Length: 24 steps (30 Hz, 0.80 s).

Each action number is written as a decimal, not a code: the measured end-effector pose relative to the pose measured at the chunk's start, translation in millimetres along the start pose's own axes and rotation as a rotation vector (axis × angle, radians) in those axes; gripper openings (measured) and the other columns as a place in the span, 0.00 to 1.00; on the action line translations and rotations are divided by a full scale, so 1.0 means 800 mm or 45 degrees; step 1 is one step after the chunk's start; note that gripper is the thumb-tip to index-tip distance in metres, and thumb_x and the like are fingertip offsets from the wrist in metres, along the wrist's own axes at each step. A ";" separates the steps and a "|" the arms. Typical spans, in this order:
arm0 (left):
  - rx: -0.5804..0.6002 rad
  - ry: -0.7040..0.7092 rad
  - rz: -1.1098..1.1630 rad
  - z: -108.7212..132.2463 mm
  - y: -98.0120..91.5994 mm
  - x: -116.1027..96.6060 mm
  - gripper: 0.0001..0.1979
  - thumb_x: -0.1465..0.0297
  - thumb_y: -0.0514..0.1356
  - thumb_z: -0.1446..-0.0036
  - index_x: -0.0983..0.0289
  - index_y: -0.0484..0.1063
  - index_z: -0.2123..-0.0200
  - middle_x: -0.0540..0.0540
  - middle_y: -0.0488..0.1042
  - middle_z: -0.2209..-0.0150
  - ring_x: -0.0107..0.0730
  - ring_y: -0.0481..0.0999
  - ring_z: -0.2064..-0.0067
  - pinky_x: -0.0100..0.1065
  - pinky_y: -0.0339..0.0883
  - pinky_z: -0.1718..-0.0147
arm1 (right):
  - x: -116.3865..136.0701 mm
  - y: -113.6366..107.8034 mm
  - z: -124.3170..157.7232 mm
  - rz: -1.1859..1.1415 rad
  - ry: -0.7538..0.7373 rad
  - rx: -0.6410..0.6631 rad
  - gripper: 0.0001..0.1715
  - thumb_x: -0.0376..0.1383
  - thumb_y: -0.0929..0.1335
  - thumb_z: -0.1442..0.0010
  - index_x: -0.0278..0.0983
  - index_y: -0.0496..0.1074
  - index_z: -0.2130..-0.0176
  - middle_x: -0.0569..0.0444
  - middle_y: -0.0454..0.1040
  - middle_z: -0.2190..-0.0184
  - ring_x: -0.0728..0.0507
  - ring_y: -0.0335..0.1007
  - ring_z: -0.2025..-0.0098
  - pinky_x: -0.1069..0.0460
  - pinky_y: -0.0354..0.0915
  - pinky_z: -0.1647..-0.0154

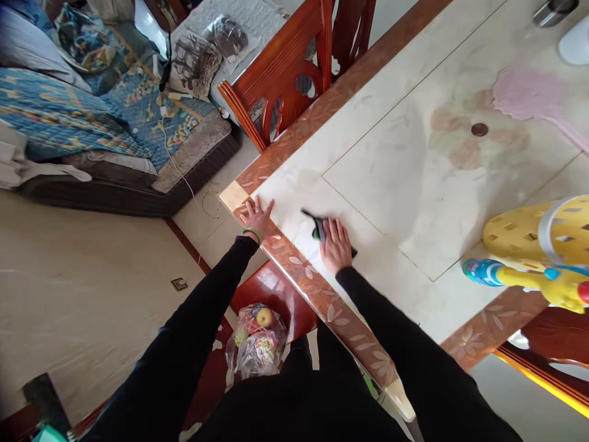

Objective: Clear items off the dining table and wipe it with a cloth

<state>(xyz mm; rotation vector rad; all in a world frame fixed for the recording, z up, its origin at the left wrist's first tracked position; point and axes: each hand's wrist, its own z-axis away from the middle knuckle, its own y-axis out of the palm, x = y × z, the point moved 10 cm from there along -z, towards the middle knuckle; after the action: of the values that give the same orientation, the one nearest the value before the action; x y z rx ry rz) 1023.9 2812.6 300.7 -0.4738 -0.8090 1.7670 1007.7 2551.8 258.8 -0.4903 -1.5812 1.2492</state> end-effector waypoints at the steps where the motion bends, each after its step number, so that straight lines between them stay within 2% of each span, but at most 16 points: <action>1: 0.000 -0.002 0.001 -0.001 0.002 0.001 0.71 0.51 0.79 0.51 0.47 0.35 0.17 0.65 0.20 0.18 0.78 0.29 0.19 0.78 0.49 0.30 | -0.002 -0.004 -0.061 -0.016 0.033 -0.031 0.42 0.42 0.57 0.25 0.31 0.55 0.20 0.40 0.50 0.20 0.27 0.43 0.17 0.28 0.50 0.19; 4: 0.010 -0.011 0.006 -0.004 0.007 0.003 0.71 0.50 0.78 0.51 0.46 0.34 0.18 0.64 0.21 0.18 0.78 0.28 0.19 0.79 0.48 0.30 | -0.005 -0.010 -0.228 -0.063 0.037 -0.077 0.42 0.42 0.58 0.26 0.25 0.56 0.21 0.37 0.47 0.19 0.28 0.39 0.17 0.28 0.45 0.18; 7: 0.029 -0.006 0.012 -0.004 0.011 0.002 0.71 0.52 0.78 0.50 0.48 0.34 0.17 0.65 0.21 0.18 0.79 0.27 0.19 0.80 0.46 0.30 | -0.015 -0.012 -0.352 -0.042 0.069 -0.085 0.43 0.40 0.59 0.27 0.22 0.53 0.21 0.34 0.43 0.19 0.28 0.35 0.16 0.29 0.40 0.18; 10: 0.041 -0.004 0.022 -0.004 0.012 0.001 0.71 0.53 0.78 0.50 0.49 0.34 0.17 0.64 0.20 0.18 0.80 0.25 0.20 0.80 0.45 0.30 | -0.021 -0.008 -0.426 0.012 0.111 -0.074 0.41 0.38 0.54 0.23 0.16 0.47 0.21 0.27 0.38 0.19 0.28 0.31 0.16 0.28 0.36 0.20; 12: 0.047 -0.012 0.022 -0.004 0.011 0.002 0.71 0.53 0.78 0.50 0.48 0.34 0.17 0.64 0.19 0.18 0.79 0.25 0.20 0.80 0.45 0.30 | -0.009 -0.004 -0.437 0.000 0.097 -0.072 0.40 0.37 0.51 0.22 0.15 0.46 0.22 0.26 0.37 0.19 0.28 0.31 0.16 0.26 0.37 0.20; 14: 0.048 -0.014 0.011 -0.004 0.010 0.003 0.71 0.52 0.78 0.50 0.48 0.33 0.17 0.64 0.19 0.18 0.79 0.25 0.20 0.80 0.46 0.30 | 0.020 0.002 -0.407 -0.033 0.030 -0.038 0.40 0.37 0.54 0.23 0.17 0.49 0.22 0.28 0.40 0.19 0.28 0.33 0.16 0.26 0.39 0.20; 15: 0.046 -0.014 0.005 -0.003 0.009 0.003 0.71 0.52 0.78 0.50 0.48 0.33 0.17 0.65 0.20 0.18 0.79 0.26 0.19 0.79 0.46 0.30 | 0.040 0.006 -0.375 -0.045 -0.028 -0.006 0.41 0.37 0.57 0.25 0.18 0.51 0.22 0.31 0.42 0.19 0.27 0.35 0.16 0.27 0.41 0.19; 17: 0.041 -0.017 0.001 -0.002 0.006 0.004 0.71 0.52 0.78 0.50 0.47 0.33 0.17 0.65 0.20 0.18 0.78 0.27 0.19 0.79 0.47 0.30 | 0.083 0.014 -0.280 -0.057 -0.199 0.075 0.41 0.37 0.59 0.27 0.21 0.55 0.22 0.35 0.46 0.19 0.27 0.38 0.17 0.30 0.44 0.18; 19: 0.033 -0.023 0.004 0.000 0.003 0.005 0.71 0.52 0.79 0.51 0.47 0.34 0.17 0.64 0.20 0.18 0.78 0.27 0.19 0.78 0.47 0.30 | 0.110 0.020 -0.163 -0.073 -0.399 0.163 0.39 0.37 0.58 0.26 0.26 0.58 0.22 0.41 0.50 0.20 0.30 0.42 0.17 0.33 0.48 0.17; 20: 0.028 -0.023 0.006 0.000 0.001 0.005 0.71 0.52 0.79 0.51 0.47 0.34 0.17 0.64 0.20 0.18 0.78 0.27 0.19 0.78 0.48 0.30 | 0.109 0.020 -0.106 -0.073 -0.466 0.196 0.39 0.38 0.58 0.25 0.30 0.59 0.22 0.44 0.51 0.20 0.32 0.42 0.17 0.35 0.49 0.17; 21: 0.024 -0.020 0.006 0.001 -0.001 0.004 0.71 0.51 0.79 0.51 0.47 0.34 0.17 0.65 0.20 0.18 0.78 0.27 0.19 0.78 0.48 0.30 | 0.095 0.019 -0.058 -0.061 -0.493 0.219 0.38 0.38 0.58 0.25 0.32 0.60 0.22 0.46 0.52 0.20 0.33 0.44 0.17 0.36 0.51 0.17; 22: 0.022 -0.015 0.003 0.002 -0.002 0.003 0.71 0.51 0.79 0.51 0.47 0.35 0.17 0.65 0.20 0.18 0.78 0.28 0.19 0.78 0.49 0.30 | 0.069 0.015 -0.021 -0.046 -0.478 0.235 0.39 0.38 0.58 0.26 0.33 0.60 0.22 0.47 0.53 0.20 0.34 0.46 0.18 0.36 0.53 0.18; 23: 0.022 -0.012 -0.001 0.002 -0.002 0.003 0.71 0.51 0.79 0.51 0.48 0.35 0.17 0.66 0.21 0.18 0.78 0.28 0.19 0.77 0.49 0.30 | 0.029 0.007 -0.001 -0.029 -0.400 0.213 0.39 0.37 0.58 0.27 0.36 0.59 0.21 0.47 0.56 0.21 0.33 0.50 0.19 0.34 0.54 0.19; 24: 0.023 -0.011 -0.003 0.002 -0.002 0.003 0.71 0.51 0.79 0.51 0.48 0.35 0.17 0.66 0.21 0.18 0.78 0.29 0.19 0.77 0.49 0.30 | -0.019 -0.005 0.003 -0.016 -0.302 0.166 0.41 0.37 0.58 0.28 0.38 0.59 0.21 0.47 0.58 0.22 0.31 0.52 0.19 0.32 0.56 0.20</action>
<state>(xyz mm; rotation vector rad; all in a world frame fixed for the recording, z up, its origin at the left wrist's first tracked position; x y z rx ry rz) 1023.0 2814.5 303.1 -0.4528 -0.7986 1.7738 1012.3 2537.1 255.4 -0.2558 -1.6818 1.4324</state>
